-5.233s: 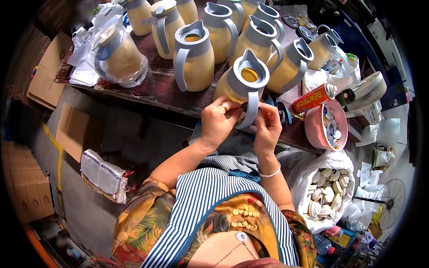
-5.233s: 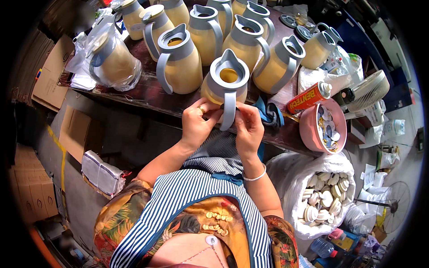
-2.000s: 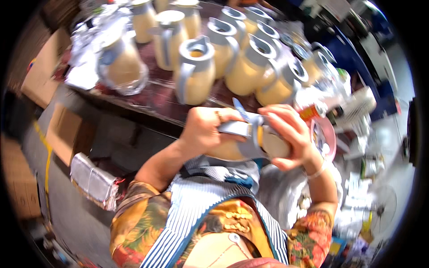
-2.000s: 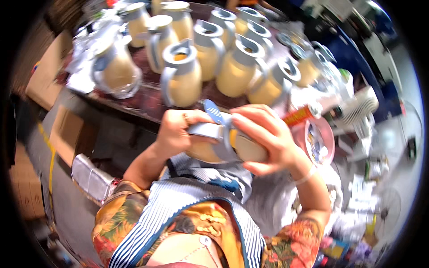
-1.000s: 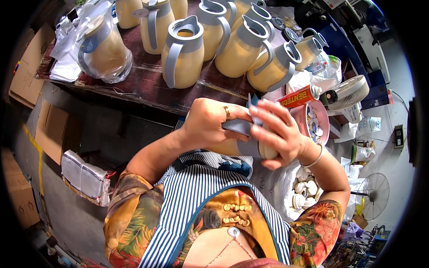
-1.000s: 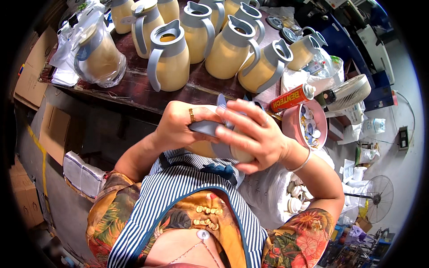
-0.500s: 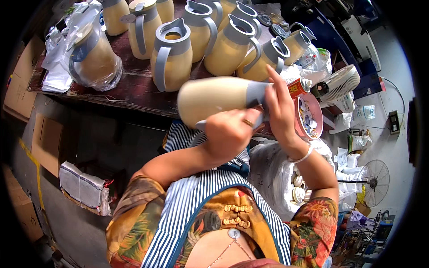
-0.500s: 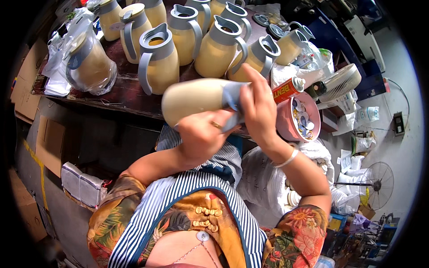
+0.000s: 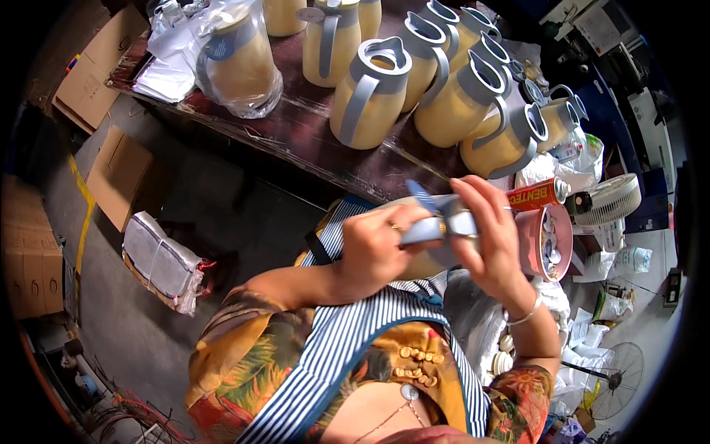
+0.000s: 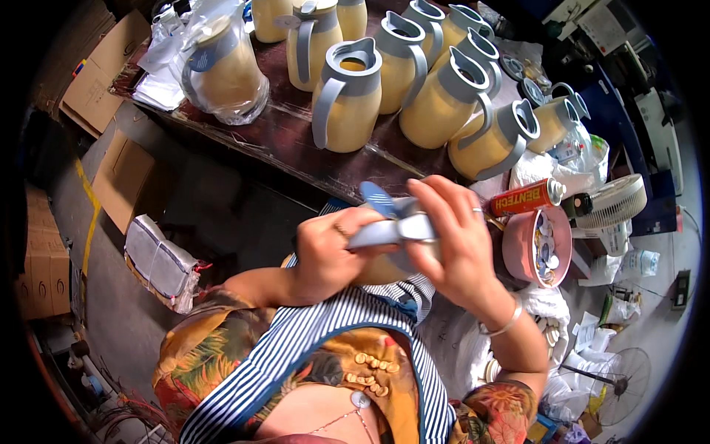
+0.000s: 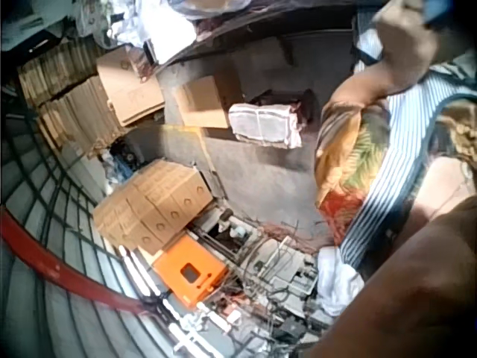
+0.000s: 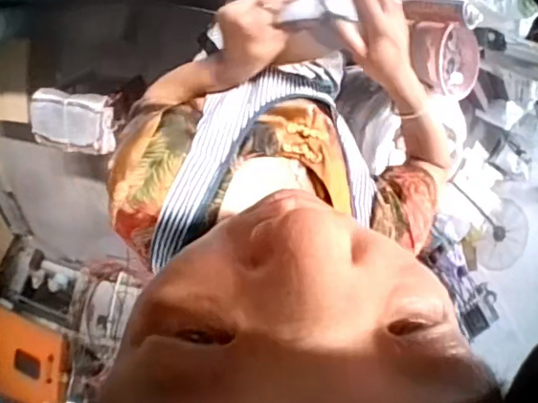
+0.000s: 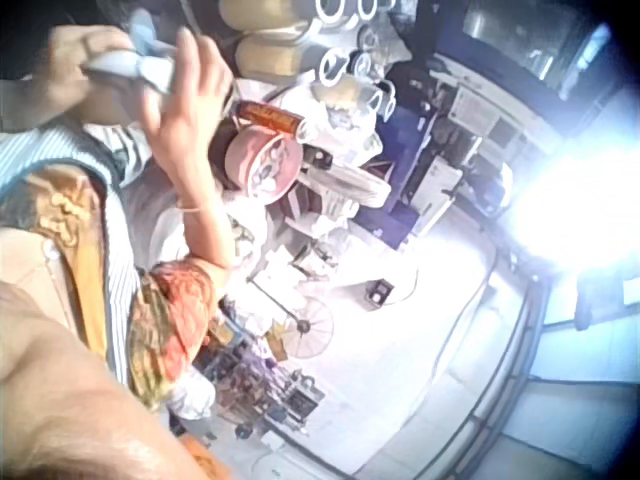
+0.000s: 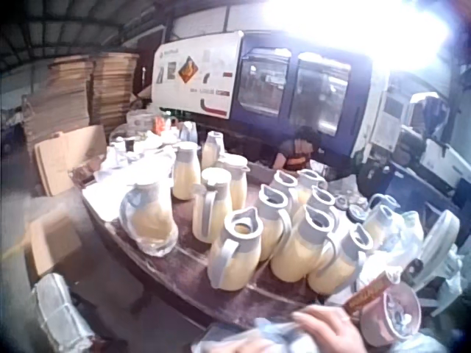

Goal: The person assembles thermal carafes by placing lid components and seals onto the pitchers, then uses a blue cloth to wipe down the exteriors and handles before arranging them on a table.

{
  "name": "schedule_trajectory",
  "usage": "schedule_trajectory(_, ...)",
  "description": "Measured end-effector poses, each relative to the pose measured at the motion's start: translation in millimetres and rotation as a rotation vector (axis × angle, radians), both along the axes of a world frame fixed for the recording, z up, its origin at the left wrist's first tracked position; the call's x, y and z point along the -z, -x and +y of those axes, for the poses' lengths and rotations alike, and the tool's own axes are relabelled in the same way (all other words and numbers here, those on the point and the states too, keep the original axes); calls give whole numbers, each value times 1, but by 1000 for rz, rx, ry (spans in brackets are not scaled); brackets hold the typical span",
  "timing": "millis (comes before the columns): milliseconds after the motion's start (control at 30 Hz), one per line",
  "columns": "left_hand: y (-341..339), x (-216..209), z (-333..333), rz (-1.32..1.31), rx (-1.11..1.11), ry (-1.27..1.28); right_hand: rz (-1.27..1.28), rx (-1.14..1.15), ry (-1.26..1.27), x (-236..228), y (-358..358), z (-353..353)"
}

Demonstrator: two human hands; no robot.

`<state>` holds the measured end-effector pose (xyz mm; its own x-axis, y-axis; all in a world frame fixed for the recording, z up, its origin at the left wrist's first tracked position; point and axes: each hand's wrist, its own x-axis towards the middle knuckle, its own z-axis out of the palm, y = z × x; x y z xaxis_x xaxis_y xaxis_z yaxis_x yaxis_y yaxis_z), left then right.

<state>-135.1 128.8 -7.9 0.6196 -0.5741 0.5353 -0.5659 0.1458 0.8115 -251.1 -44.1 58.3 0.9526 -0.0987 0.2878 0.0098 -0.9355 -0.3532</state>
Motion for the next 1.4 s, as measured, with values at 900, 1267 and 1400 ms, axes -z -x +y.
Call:
schedule_trajectory(900, -316, 63, 7, -481, -1281, -215, 348, 1031, 295, 116, 249, -269)
schedule_trajectory(1267, -99, 85, -74, 314, 170, 85, -416, 1199, -229, 70, 229, -247)
schedule_trajectory(1400, -55, 76, -60, 359, 408, 28, -372, 610, -660, 70, 132, -143)
